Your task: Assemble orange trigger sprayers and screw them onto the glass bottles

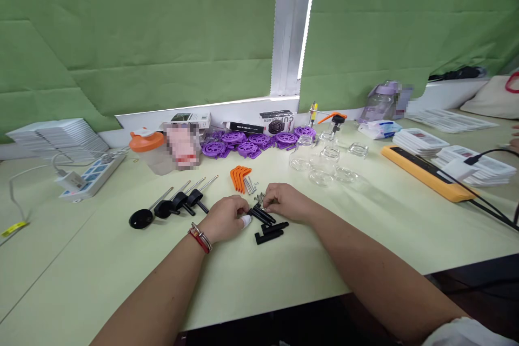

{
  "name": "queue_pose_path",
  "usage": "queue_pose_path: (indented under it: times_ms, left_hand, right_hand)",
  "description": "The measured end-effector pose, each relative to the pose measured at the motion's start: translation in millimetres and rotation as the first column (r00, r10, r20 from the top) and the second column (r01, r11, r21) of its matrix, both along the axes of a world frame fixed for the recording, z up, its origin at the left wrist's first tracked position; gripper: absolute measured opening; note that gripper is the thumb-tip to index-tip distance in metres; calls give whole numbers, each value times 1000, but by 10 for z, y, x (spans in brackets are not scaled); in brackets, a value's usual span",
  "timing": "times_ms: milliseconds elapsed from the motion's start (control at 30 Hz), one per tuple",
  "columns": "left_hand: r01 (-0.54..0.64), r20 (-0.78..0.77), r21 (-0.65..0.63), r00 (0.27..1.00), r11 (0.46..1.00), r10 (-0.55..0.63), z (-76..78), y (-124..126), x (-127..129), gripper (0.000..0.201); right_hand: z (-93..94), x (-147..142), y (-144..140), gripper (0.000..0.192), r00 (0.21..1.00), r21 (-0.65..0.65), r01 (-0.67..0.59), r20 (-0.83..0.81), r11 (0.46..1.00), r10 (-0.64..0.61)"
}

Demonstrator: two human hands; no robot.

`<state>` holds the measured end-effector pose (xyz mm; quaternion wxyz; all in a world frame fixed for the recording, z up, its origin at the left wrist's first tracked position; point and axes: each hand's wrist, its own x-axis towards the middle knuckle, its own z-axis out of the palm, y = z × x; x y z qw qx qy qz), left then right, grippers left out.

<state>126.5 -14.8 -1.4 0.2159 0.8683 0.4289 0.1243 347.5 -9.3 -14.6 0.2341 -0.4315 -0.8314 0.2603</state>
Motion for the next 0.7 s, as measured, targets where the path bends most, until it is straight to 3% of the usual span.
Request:
queue_pose_path:
  times_ms: [400,533,600,700]
  left_hand:
    - [-60,-2,43,998,997,61,-21,-15,40,14]
    - [-70,2,79,998,994,70,45,-48,37,14]
    - [-15,36,85,999,996,12,109,-97,40,15]
    - [169,68,44,983,985,-172,191,-191,69,21]
  right_hand:
    - [42,-18,-26,13,999,14,3,34,1000,-3]
    - [37,-19,-31,15,999,32,-4,34,999,3]
    - [29,-16,-28,15,999,37,-2,37,999,1]
    - [24,-11,-21,14,999,42,-11,48,999,9]
